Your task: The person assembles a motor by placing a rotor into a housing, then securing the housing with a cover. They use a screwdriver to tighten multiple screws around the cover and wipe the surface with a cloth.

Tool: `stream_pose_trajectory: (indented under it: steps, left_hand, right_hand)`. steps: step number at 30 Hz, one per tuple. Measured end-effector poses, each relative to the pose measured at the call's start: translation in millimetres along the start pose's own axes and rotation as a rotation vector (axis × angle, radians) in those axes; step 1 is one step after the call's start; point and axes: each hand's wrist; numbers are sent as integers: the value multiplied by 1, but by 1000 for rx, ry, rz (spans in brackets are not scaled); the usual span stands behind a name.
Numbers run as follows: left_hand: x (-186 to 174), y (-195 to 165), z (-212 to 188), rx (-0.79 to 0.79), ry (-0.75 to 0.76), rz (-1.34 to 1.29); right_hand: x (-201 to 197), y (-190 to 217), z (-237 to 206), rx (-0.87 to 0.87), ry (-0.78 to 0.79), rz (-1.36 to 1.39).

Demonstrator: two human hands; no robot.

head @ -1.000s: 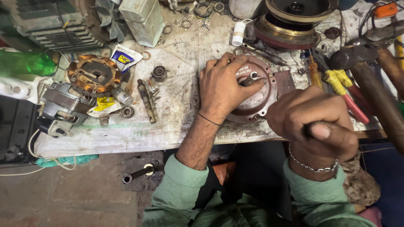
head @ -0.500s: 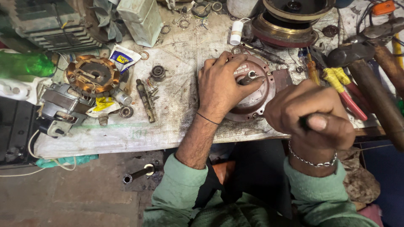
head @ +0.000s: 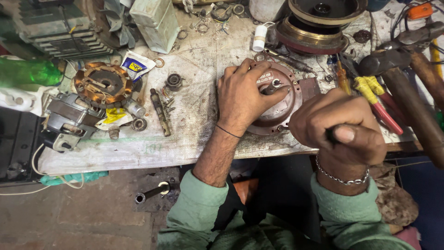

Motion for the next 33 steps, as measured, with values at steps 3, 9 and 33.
stream_pose_trajectory:
  steps: [3,9,33]
  left_hand:
    - [1,1,2,-2,28,11]
    - [0,0,1,-11,28,3]
    - [-1,-3,-7,50,-22,28]
  right_hand:
    - [-1,-1,-1,-1,-8,8]
    - [-8,-6,-3,-2,17,3]
    - [-23,-50,-52,-150,-599,114]
Point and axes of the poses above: each hand's wrist, its own z-axis towards the middle knuckle, its own x-axis out of the palm, y = z × x, and after that the axes turned 14 degrees about x, right-handed
